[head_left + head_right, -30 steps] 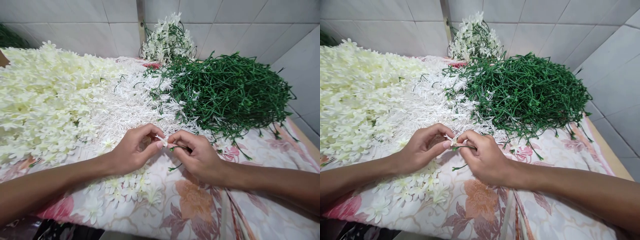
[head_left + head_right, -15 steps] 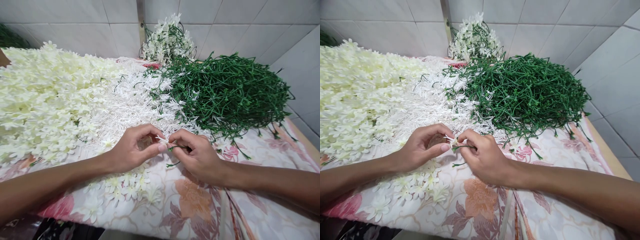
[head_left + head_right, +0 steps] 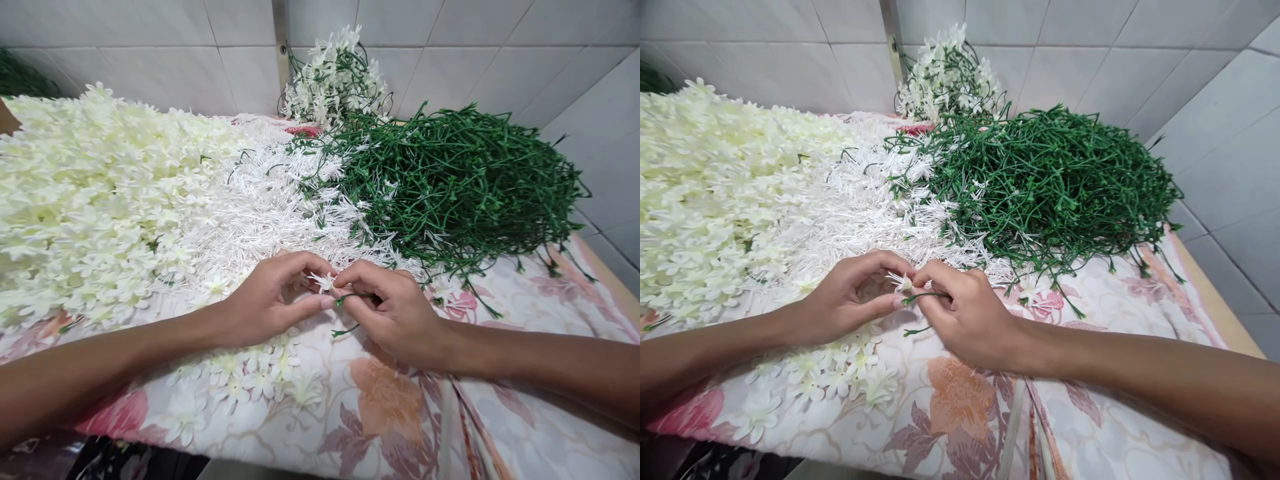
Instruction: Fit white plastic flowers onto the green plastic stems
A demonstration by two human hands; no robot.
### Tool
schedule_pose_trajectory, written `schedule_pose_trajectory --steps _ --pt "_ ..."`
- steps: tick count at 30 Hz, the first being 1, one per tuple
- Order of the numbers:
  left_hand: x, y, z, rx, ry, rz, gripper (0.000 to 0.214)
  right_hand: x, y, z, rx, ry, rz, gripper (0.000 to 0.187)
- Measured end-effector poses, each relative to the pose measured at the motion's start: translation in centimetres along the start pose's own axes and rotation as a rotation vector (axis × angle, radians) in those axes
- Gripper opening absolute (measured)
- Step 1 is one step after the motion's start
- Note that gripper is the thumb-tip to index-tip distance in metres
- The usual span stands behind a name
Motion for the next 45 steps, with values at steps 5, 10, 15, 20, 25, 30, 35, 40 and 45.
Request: schedule_pose_trajectory --steps 5,10,15,20,25,30,35,40,45 --pt "-0.1 -0.1 -0.7 -0.025 0.029 0.057 0.005 0.0 0.0 0.0 0.022 -0.002 -0.001 0.013" --pt "-0.3 -0.2 -1.5 -0.073 -0.099 0.113 0.005 -0.1 0.2 -0.1 0.039 -0.015 -0.009 0.009" --pt "-0.3 -0.3 -1.9 -0.110 -0.222 0.135 0.004 0.1 0.1 -0.7 -0.023 -0.059 -0.052 0.005" --pt "-0.4 -0.2 -1.8 -0.119 -0.288 0.134 0.002 0.2 0.0 -1.3 -0.104 -0.042 -0.064 0.028" --pt "-1.3 0.0 -1.4 -0.151 -0.362 0.183 0.004 -0.1 0.1 -0.5 -0.038 -0.021 -0.041 0.037" --pt "-3.2 0.3 0.3 -0.087 -0.335 0.243 0.004 -0.1 0.0 0.2 0.023 0.042 -0.054 0.022" --pt "-5.0 -0.1 2.0 0.010 -0.207 0.307 0.008 0.2 0.1 -0.5 -0.044 0.004 -0.099 0.022" --pt "-4.5 -1.8 1.3 0.004 -0.235 0.334 0.004 0.6 -0.1 -1.6 -0.181 -0.063 -0.120 0.022" --pt "-4.7 -3.2 1.4 0.047 -0.166 0.366 0.002 1.4 -0.9 -2.2 -0.243 -0.128 -0.143 0.019"
Point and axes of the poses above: each hand's wrist, its own y-axis towards the middle knuckle, its own x-axis out of the palm, z = x × y, the point moved 7 cm from there along y, towards the middle knuckle, and after that the axes turned 8 degrees about y, right-handed, at the moved point
